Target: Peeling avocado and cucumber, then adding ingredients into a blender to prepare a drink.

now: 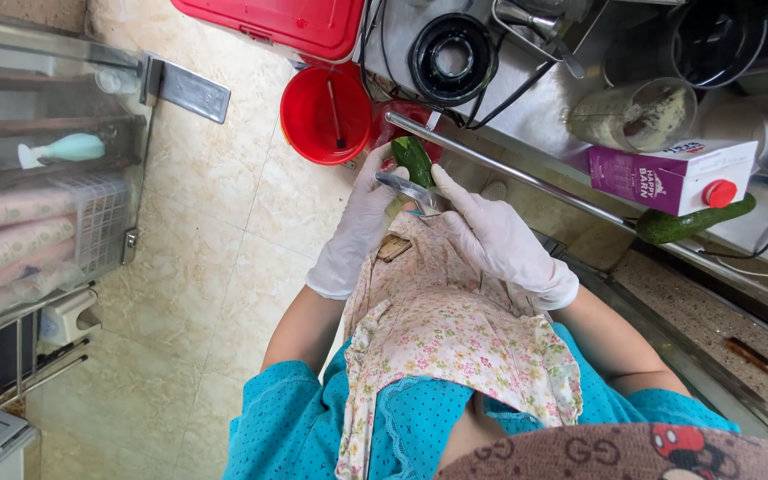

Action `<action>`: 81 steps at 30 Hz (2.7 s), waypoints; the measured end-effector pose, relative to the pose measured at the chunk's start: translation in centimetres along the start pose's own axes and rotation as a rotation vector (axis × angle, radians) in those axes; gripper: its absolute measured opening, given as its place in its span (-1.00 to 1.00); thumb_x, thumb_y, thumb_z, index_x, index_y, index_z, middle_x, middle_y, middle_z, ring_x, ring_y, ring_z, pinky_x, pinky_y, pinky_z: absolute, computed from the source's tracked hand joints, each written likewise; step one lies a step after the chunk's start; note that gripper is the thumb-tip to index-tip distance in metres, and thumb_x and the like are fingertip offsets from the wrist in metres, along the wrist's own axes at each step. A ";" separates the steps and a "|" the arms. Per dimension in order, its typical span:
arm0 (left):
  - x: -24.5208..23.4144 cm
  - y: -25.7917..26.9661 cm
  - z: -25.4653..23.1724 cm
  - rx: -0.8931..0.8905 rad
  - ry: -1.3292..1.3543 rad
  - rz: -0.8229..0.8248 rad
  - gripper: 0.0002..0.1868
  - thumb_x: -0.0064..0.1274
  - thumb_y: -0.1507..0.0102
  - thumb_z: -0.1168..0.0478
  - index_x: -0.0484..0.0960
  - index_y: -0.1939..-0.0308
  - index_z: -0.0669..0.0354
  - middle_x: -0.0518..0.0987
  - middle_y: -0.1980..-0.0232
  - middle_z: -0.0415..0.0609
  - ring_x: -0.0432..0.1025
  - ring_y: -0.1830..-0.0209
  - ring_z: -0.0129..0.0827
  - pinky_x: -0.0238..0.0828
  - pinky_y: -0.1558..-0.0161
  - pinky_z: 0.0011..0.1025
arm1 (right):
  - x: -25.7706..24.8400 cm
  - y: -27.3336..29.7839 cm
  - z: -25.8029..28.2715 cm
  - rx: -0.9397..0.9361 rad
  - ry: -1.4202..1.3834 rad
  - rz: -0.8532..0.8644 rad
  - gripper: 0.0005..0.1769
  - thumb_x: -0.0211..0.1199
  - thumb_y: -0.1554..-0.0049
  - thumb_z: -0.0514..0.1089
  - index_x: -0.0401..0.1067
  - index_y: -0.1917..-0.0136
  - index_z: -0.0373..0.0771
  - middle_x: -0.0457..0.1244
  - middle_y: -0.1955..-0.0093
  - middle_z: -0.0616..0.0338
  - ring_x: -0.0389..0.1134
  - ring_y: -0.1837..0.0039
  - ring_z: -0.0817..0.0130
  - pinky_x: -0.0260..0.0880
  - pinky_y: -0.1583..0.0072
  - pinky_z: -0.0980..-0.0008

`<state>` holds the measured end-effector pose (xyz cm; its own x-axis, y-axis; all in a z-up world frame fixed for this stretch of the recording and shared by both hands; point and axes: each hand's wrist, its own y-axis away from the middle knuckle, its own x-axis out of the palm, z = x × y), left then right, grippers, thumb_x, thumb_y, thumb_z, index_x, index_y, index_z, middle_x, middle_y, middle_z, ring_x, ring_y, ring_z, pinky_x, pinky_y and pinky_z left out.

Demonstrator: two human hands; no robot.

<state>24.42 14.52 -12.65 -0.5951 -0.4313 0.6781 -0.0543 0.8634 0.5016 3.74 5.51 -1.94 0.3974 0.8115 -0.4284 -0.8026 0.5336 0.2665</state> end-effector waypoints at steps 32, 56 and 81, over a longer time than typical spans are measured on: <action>5.8 -0.2 -0.5 0.288 -0.386 0.026 -0.42 0.18 -0.33 0.39 0.29 -0.38 0.21 0.50 -0.21 0.02 0.44 -0.18 -0.36 0.43 -0.25 -0.35 | 0.8 -1.4 -3.0 0.201 -1.021 -0.187 -0.54 -0.07 -0.39 -0.13 0.20 -0.53 -0.17 0.02 0.29 0.41 -0.05 0.30 0.66 -0.03 0.28 0.62; 5.2 -3.2 0.2 0.015 -0.358 -0.070 -0.30 0.30 -0.12 0.32 0.36 -0.31 0.25 0.53 -0.16 0.00 0.46 -0.15 -0.30 0.45 -0.19 -0.28 | -2.0 0.8 -4.0 0.333 -1.254 -0.113 -0.43 0.04 -0.31 0.03 0.18 -0.54 -0.11 0.00 0.41 0.37 -0.09 0.43 0.60 -0.13 0.39 0.57; -13.3 4.7 0.6 -0.227 0.121 -0.001 -0.45 0.03 -0.12 0.38 0.41 -0.22 0.28 0.54 -0.03 0.12 0.50 -0.03 -0.06 0.49 -0.16 -0.11 | 4.2 -1.0 -10.9 0.528 -1.325 0.006 -0.47 0.06 -0.36 0.05 0.21 -0.52 -0.16 0.01 0.37 0.37 -0.08 0.40 0.60 -0.11 0.37 0.56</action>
<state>31.62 24.48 -19.63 -0.4940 -0.4723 0.7300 0.1348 0.7878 0.6010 1.37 5.80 -13.45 0.7464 0.2757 0.6057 -0.6654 0.3153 0.6766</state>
